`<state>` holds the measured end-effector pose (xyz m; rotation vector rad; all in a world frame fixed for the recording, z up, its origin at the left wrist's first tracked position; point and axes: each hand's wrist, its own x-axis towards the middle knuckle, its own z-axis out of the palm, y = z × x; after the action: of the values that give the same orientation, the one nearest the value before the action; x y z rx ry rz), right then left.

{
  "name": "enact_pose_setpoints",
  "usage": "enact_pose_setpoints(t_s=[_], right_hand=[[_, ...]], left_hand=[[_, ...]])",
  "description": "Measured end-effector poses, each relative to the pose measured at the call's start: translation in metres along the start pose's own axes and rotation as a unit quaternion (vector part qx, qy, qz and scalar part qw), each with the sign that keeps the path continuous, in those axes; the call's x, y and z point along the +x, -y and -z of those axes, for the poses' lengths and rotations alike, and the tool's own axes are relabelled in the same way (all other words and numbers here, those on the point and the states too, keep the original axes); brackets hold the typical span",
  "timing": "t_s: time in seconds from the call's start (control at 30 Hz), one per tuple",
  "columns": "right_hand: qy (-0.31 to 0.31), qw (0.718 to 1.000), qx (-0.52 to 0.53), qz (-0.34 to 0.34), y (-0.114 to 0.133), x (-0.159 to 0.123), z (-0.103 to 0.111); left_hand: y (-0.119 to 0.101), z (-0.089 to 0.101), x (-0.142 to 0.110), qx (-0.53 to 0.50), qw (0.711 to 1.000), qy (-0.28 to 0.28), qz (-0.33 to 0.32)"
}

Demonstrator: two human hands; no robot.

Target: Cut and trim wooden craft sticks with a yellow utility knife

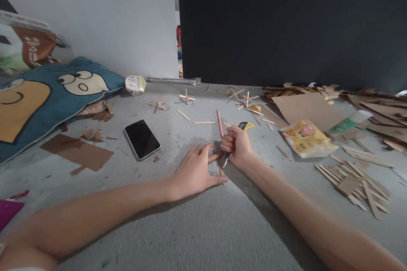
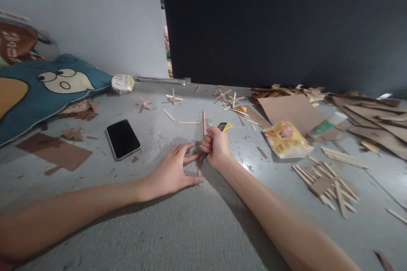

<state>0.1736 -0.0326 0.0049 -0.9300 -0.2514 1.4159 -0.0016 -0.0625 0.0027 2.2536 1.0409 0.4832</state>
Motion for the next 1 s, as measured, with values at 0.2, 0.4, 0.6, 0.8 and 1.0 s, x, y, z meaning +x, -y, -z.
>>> enact_pose_setpoints(t_s=[0.2,0.4,0.6,0.8,1.0], right_hand=[[0.079,0.992,0.025,0.095,0.002,-0.01,0.01],[0.079,0.99,0.015,0.115,0.0,-0.019,0.007],[0.094,0.99,0.0,0.108,0.0,-0.022,0.006],[0.099,0.989,-0.003,0.113,-0.001,-0.021,0.007],[0.104,0.988,-0.002,0.114,-0.002,-0.023,0.006]], left_hand=[[0.003,-0.001,-0.001,-0.014,1.0,-0.004,0.001],[0.004,-0.002,-0.001,-0.004,1.0,-0.001,-0.005],[0.003,-0.001,-0.002,-0.01,1.0,0.0,0.009],[0.004,-0.003,-0.001,-0.011,1.0,-0.007,-0.002],[0.002,-0.003,-0.001,-0.003,1.0,-0.001,-0.004]])
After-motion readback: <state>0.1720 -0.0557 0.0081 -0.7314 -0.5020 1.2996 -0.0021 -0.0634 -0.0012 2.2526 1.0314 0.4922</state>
